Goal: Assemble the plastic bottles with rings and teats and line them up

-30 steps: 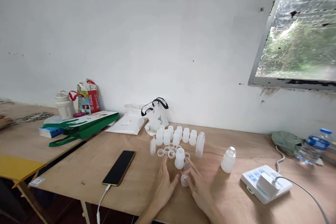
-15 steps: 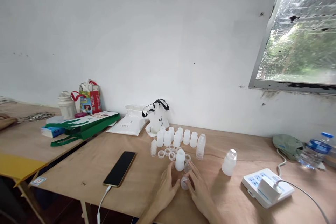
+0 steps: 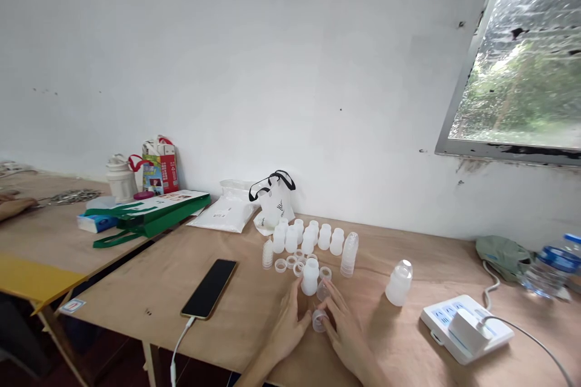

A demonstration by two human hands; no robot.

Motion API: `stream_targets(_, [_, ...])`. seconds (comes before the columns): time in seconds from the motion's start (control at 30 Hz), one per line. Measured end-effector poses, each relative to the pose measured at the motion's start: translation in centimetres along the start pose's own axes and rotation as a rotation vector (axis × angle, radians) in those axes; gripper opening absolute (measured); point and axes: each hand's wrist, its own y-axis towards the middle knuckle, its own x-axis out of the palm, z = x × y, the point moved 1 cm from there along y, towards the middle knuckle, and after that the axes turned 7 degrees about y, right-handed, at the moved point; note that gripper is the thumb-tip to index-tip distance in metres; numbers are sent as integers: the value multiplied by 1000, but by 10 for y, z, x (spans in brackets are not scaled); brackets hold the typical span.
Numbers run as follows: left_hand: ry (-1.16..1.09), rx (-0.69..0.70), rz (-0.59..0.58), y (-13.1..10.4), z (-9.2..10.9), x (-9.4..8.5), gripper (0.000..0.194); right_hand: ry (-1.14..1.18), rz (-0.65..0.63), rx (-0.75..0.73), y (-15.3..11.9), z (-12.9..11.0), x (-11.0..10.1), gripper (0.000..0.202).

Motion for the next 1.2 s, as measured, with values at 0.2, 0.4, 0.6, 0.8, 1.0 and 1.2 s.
stream_targets(0.2, [6, -19, 12, 3, 9, -3, 73, 1, -17, -18, 0, -6, -1, 24])
stream_targets(0.4, [-51, 9, 94, 4, 7, -3, 56, 1, -58, -18, 1, -17, -5, 22])
stream_targets(0.6, [-78, -61, 44, 3, 8, -2, 59, 30, -76, -51, 1, -20, -6, 18])
stream_targets(0.8, [14, -92, 39, 3, 8, -1, 39, 5, -75, -47, 0, -17, -3, 21])
stream_targets(1.0, [38, -142, 110, 3, 9, -2, 44, -56, 12, -9, -1, -4, 1, 24])
stream_targets(1.2, [64, -158, 104, 3, 24, -7, 47, 36, 270, 58, 3, 0, -6, 29])
